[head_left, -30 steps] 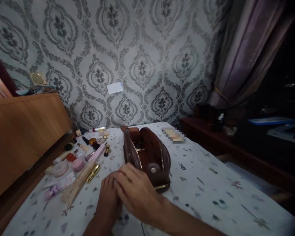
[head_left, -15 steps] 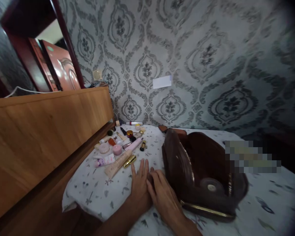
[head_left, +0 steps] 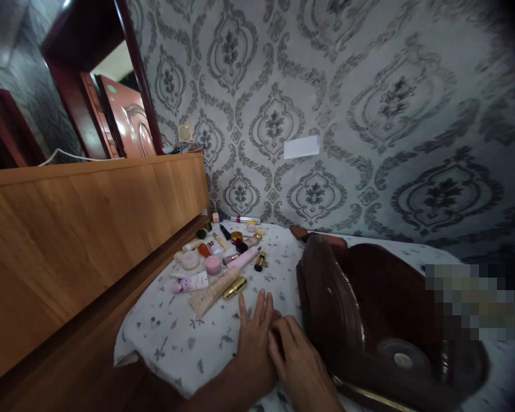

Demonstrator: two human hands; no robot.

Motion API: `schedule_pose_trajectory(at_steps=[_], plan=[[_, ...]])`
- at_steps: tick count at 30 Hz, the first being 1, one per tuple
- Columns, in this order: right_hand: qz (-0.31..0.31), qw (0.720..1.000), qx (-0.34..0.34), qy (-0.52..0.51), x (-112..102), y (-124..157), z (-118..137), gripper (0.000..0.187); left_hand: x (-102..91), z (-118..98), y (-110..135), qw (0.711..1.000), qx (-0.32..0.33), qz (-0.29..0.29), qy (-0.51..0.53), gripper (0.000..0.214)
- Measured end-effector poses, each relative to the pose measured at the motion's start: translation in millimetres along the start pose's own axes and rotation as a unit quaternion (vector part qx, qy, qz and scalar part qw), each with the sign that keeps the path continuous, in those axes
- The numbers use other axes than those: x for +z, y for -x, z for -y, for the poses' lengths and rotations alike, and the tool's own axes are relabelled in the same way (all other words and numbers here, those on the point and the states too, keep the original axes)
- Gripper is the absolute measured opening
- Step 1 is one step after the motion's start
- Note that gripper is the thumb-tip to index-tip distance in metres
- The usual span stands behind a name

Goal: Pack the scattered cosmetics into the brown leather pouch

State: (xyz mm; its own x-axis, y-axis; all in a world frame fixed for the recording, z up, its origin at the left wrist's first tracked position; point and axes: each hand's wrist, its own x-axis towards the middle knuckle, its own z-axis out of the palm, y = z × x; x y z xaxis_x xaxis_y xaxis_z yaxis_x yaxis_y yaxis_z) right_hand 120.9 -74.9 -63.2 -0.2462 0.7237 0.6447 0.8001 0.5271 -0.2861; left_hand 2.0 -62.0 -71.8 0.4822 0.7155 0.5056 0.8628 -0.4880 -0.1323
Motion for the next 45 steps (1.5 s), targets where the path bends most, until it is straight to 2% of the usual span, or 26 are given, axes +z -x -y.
schedule_pose_trajectory(at_steps=[11, 16, 21, 26, 31, 35, 41, 45], plan=[[-0.020, 1.000, 0.005, 0.001, 8, 0, -2, 0.017, 7.2, 1, 2, 0.999, -0.006, -0.030, 0.015, 0.050], [-0.048, 0.998, -0.020, 0.019, 7, -1, -3, 0.022, 7.8, 0, 0, 0.999, -0.008, -0.041, 0.019, 0.052], [-0.026, 0.999, -0.026, -0.004, 5, -2, -4, 0.017, 9.9, 2, 2, 0.997, -0.015, -0.050, 0.049, 0.053], [-0.042, 0.999, -0.021, 0.001, 6, -1, -3, 0.018, 4.6, 2, 2, 0.996, -0.017, -0.018, 0.086, 0.052], [-0.044, 0.998, -0.028, -0.018, 5, -2, -3, 0.011, -0.9, 3, 2, 0.995, -0.023, -0.005, 0.101, 0.048], [-0.059, 0.998, -0.038, 0.005, 4, -3, -2, 0.020, -0.7, 4, 1, 0.994, -0.009, 0.025, 0.109, 0.052], [-0.045, 0.998, -0.030, -0.043, 2, -3, -1, 0.011, -4.1, 2, 1, 0.997, -0.012, 0.038, 0.072, 0.051], [-0.060, 0.998, -0.034, -0.009, 2, -3, 0, 0.020, -2.5, 4, 2, 0.999, 0.005, 0.035, 0.040, 0.055]])
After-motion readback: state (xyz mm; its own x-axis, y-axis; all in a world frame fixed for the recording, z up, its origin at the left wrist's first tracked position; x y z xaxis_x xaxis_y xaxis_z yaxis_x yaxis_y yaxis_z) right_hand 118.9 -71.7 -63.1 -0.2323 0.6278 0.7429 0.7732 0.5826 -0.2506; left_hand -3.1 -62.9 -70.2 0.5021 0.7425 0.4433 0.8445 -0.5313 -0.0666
